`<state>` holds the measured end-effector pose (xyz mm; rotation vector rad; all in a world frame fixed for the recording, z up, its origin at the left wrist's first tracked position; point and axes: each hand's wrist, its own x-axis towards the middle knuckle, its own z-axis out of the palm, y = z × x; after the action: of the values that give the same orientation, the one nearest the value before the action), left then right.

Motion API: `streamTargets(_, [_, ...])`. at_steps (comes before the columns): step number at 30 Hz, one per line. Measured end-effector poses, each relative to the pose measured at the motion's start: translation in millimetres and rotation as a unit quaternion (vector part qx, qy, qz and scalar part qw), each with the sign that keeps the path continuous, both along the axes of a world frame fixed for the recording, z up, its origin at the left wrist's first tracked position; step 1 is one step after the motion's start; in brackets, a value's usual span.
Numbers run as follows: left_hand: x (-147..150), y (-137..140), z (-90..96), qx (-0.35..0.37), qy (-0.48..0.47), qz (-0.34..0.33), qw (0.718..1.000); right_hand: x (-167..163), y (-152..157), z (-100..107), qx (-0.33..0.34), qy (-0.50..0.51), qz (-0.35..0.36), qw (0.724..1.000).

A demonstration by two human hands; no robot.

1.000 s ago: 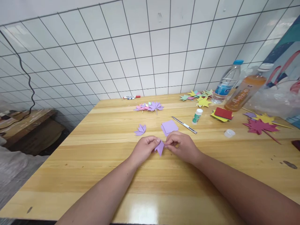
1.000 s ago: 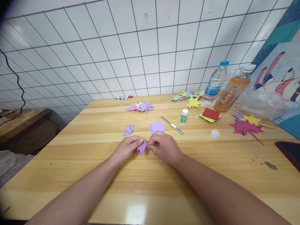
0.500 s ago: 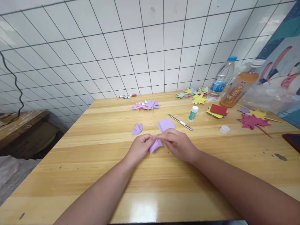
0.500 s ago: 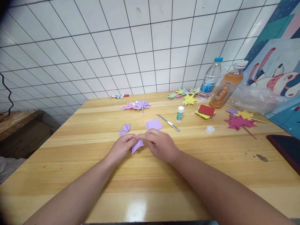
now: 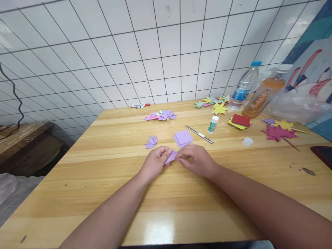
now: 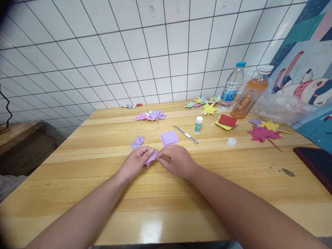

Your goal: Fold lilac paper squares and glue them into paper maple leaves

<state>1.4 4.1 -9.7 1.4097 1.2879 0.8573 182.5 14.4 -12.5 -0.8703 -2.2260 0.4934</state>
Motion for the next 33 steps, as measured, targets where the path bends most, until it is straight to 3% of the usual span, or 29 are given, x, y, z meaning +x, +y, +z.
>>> streamTargets(7, [-0.2,1.8,-2.7,0.018,-0.002,0.025,1.0,-5.4,-2.2,-2.6,-0.071,0.042,-0.025,0.996])
streamTargets(17, [-0.7,1.3,-4.9,0.0,-0.045,-0.016,0.999,-4.5,-2.5,2.6,-0.002,-0.004,-0.069,0.998])
streamTargets(22, [-1.1,2.2,-3.8,-0.014,-0.041,0.006,0.999,-2.4,2.6,-5.5,0.031,-0.011,-0.025,0.999])
streamTargets(29, [-1.2,2.2,0.0,0.005,-0.026,-0.007,1.0,-2.7,3.9,-5.5,0.012,0.022,-0.036,0.999])
streamTargets(33, [-1.1,1.5,0.5,-0.001,-0.033,-0.007,0.999,-4.7,1.2,-2.0,-0.039,0.061,-0.047,0.996])
